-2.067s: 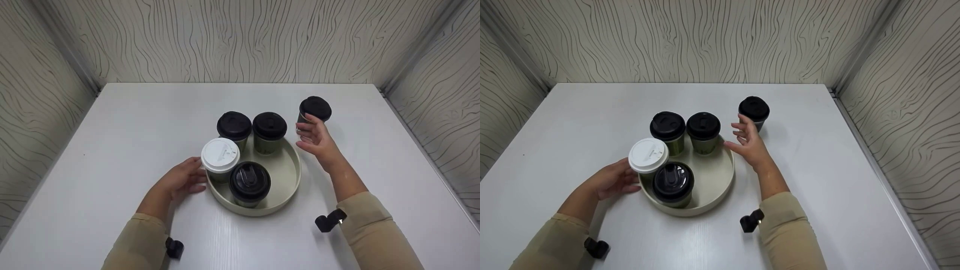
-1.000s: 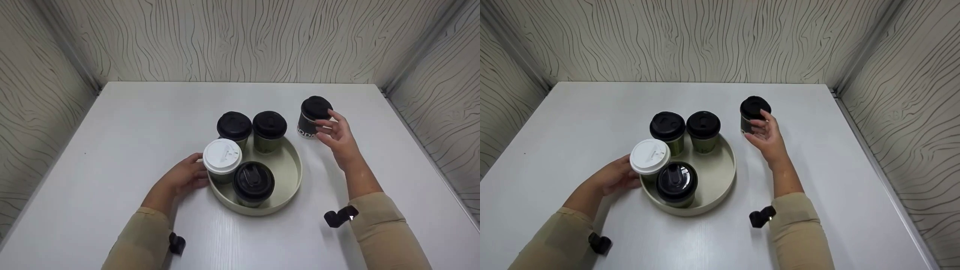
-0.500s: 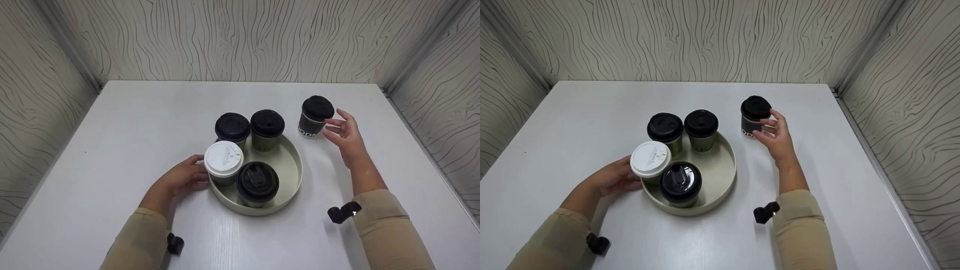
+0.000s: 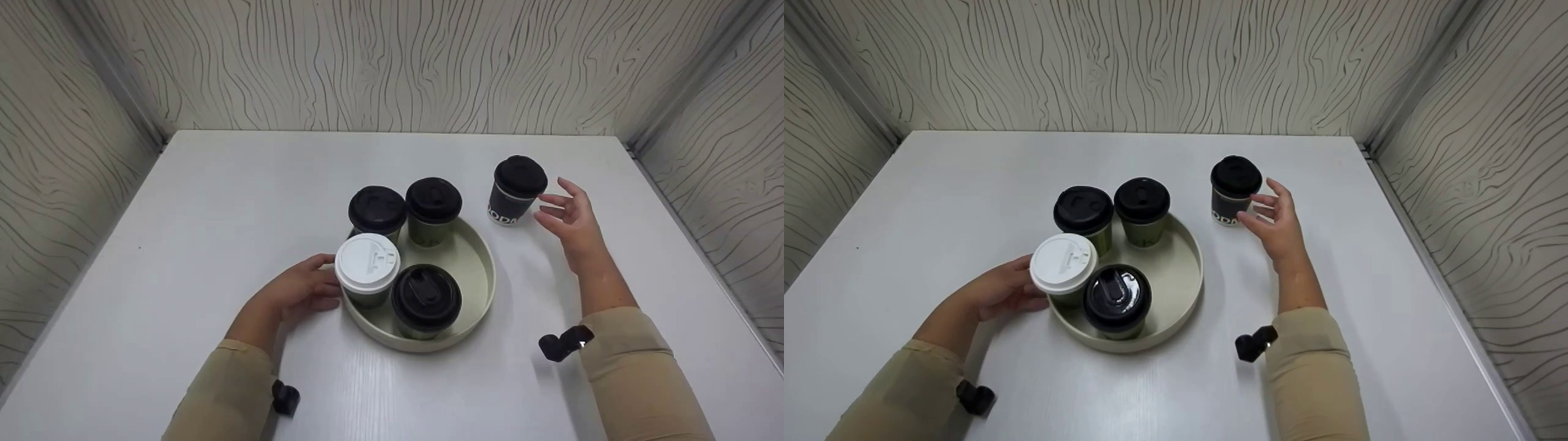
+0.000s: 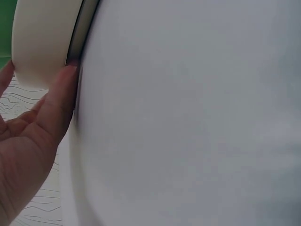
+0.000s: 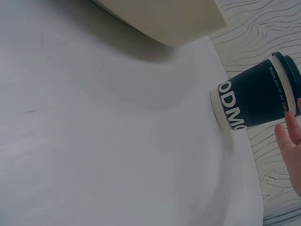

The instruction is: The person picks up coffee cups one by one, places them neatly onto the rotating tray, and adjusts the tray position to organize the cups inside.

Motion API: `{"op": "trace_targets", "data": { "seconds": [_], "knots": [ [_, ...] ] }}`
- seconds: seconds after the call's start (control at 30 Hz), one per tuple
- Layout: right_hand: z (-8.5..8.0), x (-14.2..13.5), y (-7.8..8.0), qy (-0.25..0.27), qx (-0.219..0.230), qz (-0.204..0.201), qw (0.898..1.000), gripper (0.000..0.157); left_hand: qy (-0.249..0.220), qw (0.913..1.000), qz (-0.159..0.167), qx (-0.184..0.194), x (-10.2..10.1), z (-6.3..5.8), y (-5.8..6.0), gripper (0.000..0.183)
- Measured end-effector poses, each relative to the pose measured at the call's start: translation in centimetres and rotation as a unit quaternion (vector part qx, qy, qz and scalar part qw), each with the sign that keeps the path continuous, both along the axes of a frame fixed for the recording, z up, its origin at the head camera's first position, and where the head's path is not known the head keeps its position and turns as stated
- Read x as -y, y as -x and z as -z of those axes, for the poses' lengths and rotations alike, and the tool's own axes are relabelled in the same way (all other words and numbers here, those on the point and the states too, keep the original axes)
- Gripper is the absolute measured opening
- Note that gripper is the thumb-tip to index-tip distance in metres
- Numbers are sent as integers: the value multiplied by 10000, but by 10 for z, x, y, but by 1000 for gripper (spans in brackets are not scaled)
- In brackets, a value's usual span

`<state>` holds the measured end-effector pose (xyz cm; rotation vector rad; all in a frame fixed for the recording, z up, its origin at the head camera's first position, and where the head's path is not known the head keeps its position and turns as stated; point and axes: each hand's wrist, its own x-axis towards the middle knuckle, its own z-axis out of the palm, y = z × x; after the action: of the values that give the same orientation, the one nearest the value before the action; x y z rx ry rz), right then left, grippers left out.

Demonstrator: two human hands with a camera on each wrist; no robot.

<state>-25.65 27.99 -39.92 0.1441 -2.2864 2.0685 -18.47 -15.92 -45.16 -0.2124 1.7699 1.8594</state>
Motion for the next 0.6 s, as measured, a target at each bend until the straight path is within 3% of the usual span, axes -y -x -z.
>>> {"op": "trace_targets", "data": {
  "seconds": [0.23,0.6],
  "knots": [
    [0,-4,2,52,75,1,10000,78,-127,9994,-214,-245,-7,0,6,44],
    [1,-6,8,-277,205,85,9994,81,-150,9990,-64,-422,-5,1,7,47]
  ]
}}
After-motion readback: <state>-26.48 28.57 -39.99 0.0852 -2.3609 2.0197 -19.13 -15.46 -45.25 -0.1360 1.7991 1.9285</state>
